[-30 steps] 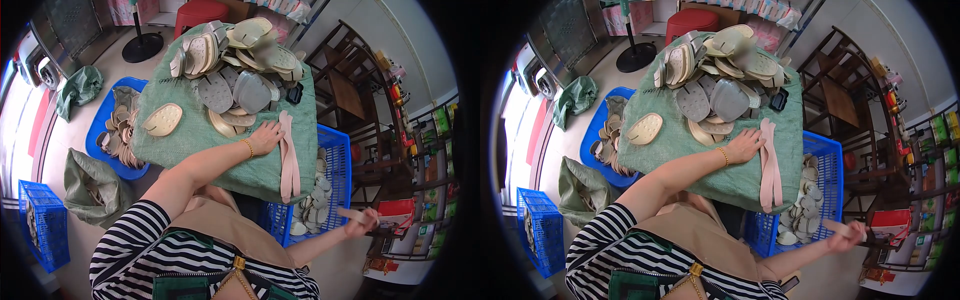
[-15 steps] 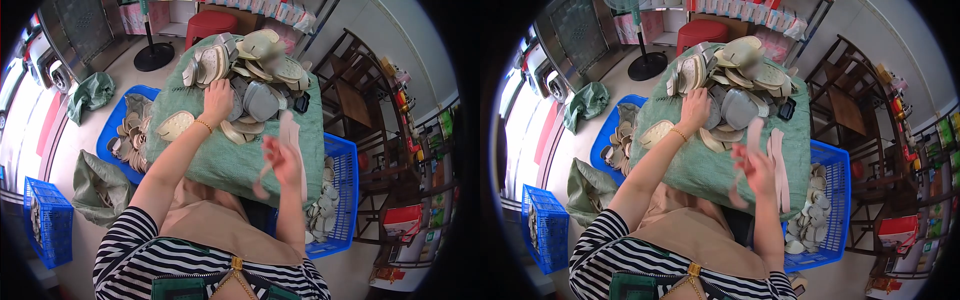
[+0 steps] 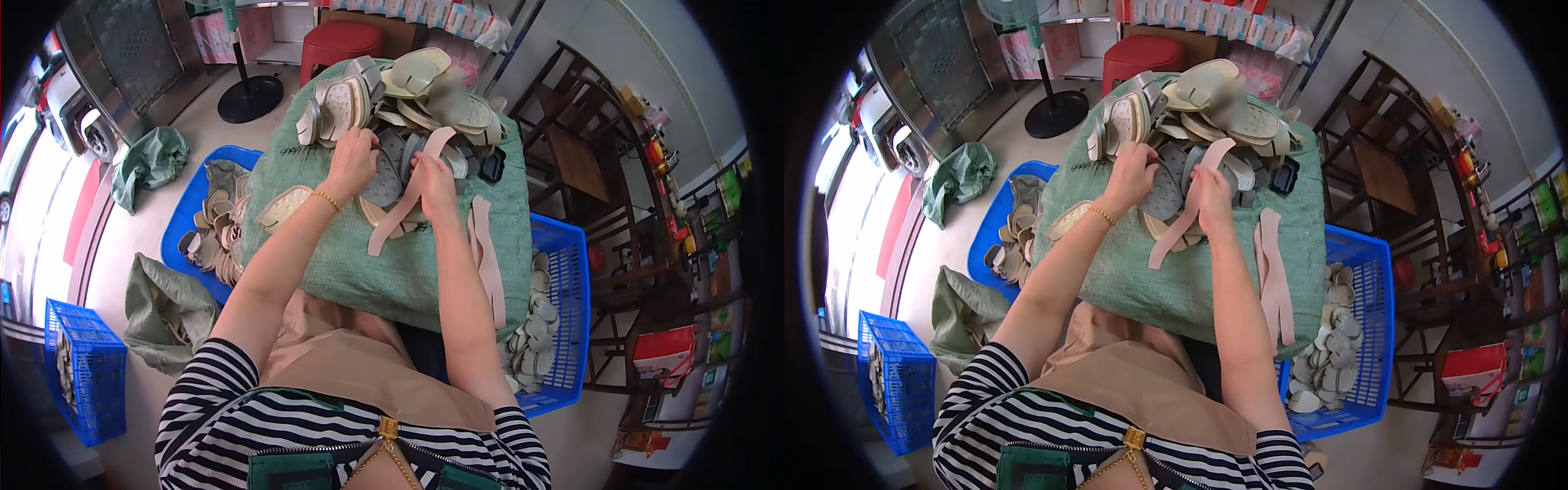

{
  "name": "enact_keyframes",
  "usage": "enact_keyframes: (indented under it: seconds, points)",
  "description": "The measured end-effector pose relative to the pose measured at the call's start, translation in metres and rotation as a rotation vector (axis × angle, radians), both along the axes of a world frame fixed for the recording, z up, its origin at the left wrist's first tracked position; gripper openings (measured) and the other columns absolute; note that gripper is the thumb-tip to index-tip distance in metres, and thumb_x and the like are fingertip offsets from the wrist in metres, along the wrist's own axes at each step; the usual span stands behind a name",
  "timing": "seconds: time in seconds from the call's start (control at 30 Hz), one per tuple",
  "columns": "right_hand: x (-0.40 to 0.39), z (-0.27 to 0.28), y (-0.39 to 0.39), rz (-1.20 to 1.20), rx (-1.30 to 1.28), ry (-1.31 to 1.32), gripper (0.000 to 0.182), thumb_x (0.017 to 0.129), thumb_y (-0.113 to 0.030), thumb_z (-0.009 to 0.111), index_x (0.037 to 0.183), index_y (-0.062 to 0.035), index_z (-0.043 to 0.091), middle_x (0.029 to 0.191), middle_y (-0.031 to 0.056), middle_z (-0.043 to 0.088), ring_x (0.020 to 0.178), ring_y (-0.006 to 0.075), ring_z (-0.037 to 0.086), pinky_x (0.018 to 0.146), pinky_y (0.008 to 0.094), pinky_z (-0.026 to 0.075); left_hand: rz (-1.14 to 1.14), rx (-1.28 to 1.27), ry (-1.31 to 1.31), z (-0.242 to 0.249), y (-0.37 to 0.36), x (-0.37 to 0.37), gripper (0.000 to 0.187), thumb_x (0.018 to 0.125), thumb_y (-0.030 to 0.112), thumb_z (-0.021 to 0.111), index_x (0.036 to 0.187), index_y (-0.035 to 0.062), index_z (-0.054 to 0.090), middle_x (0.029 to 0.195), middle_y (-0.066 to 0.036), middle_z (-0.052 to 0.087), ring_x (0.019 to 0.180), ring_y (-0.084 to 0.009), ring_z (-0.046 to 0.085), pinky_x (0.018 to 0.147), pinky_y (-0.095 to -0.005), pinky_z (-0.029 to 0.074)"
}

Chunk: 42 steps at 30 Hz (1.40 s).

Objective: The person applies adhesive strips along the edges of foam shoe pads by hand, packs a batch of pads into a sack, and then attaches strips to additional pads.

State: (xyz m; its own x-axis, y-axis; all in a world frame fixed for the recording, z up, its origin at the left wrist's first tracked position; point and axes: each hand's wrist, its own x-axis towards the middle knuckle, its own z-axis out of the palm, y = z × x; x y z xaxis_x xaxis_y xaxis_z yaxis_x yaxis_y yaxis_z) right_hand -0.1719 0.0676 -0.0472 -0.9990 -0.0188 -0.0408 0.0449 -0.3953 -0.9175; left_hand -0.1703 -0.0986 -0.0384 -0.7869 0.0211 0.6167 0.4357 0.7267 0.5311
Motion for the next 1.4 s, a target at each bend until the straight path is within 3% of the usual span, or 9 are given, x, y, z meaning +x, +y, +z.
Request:
enact_keyframes:
  seconds: [0.3,0.37,0.53,0.63,0.73,1.0,1.1,1.23,1.4]
  points:
    - [0.014,0.012,-0.008,0.000,0.024,0.095,0.017,0.083,-0.018,0.052,0.084,-0.0020,0.057,0.072,-0.0026,0.049,0.059,0.0048,0.042,0.051,0.0195,0.032,-0.065,0.001,0.179,0.005,0.025,0.090,0.020,0.067,-0.005,0.057,0.083,0.0007,0.045,0.089,-0.015,0.054,0.094,-0.0329,0.048,0.076,-0.0365,0.040]
    - [0.015,0.009,-0.008,0.072,0.068,0.030,0.021,0.083,-0.019,0.053,0.093,-0.0014,0.059,0.087,0.0034,0.058,0.080,0.0107,0.053,0.071,0.0214,0.039,-0.077,0.039,0.064,0.000,0.020,0.101,0.020,0.069,-0.008,0.056,0.084,0.0006,0.044,0.098,-0.016,0.056,0.098,-0.0310,0.049,0.081,-0.0366,0.041]
    - [0.037,0.007,-0.023,0.005,0.090,0.259,0.027,0.084,-0.021,0.051,0.093,0.0025,0.062,0.128,0.0175,0.036,0.121,0.0182,0.032,0.096,0.0270,0.026,-0.211,0.206,-0.116,-0.029,-0.003,0.155,0.018,0.075,-0.009,0.052,0.088,0.0012,0.044,0.107,-0.016,0.055,0.100,-0.0237,0.053,0.085,-0.0351,0.041]
    - [0.019,-0.011,-0.010,0.007,-0.198,0.087,0.024,0.082,-0.019,0.052,0.092,0.0018,0.058,0.093,0.0140,0.059,0.080,0.0148,0.056,0.069,0.0239,0.043,-0.098,0.448,-0.046,-0.029,-0.026,0.187,0.022,0.080,-0.009,0.046,0.098,0.0024,0.038,0.102,-0.015,0.055,0.101,-0.0205,0.053,0.091,-0.0333,0.037]
    - [0.031,0.005,0.007,-0.075,-0.456,0.022,0.020,0.082,-0.018,0.052,0.089,0.0008,0.056,0.075,0.0092,0.061,0.054,0.0105,0.053,0.048,0.0210,0.041,-0.102,0.792,-0.201,-0.011,-0.038,0.193,0.017,0.085,0.000,0.049,0.100,0.0009,0.041,0.095,-0.011,0.055,0.100,-0.0169,0.052,0.083,-0.0245,0.041]
    - [0.157,0.051,0.052,0.202,-0.050,0.094,0.020,0.084,-0.020,0.049,0.089,-0.0019,0.055,0.071,0.0067,0.060,0.044,0.0072,0.050,0.039,0.0192,0.039,-0.390,0.681,-0.648,0.003,0.007,0.156,0.028,0.091,0.024,0.041,0.105,0.0013,0.051,0.097,-0.011,0.060,0.097,-0.0147,0.048,0.091,-0.0287,0.028]
    - [0.184,0.048,0.075,0.136,0.196,0.084,0.022,0.086,-0.022,0.048,0.090,-0.0019,0.055,0.071,0.0049,0.060,0.044,0.0062,0.050,0.039,0.0197,0.039,-0.681,0.859,-0.811,-0.007,0.005,0.141,0.033,0.085,0.032,0.051,0.104,0.0046,0.047,0.101,-0.014,0.054,0.079,-0.0124,0.054,0.072,-0.0231,0.042]
    - [0.203,0.040,0.081,0.186,0.398,0.011,0.026,0.086,-0.024,0.046,0.086,0.0002,0.056,0.064,0.0047,0.059,0.044,0.0094,0.050,0.040,0.0230,0.040,-1.024,1.020,-0.894,-0.009,0.035,0.145,0.039,0.083,0.035,0.054,0.105,0.0059,0.042,0.113,-0.017,0.048,0.040,-0.0069,0.043,0.031,-0.0159,0.029]
    - [0.203,0.012,0.069,0.154,0.443,0.144,0.024,0.085,-0.023,0.047,0.086,-0.0007,0.056,0.060,0.0064,0.058,0.045,0.0152,0.053,0.043,0.0282,0.041,-0.914,0.952,-0.940,-0.032,0.039,0.150,0.038,0.086,0.034,0.049,0.110,0.0041,0.043,0.125,-0.018,0.039,0.040,-0.0082,0.043,0.033,-0.0184,0.030]
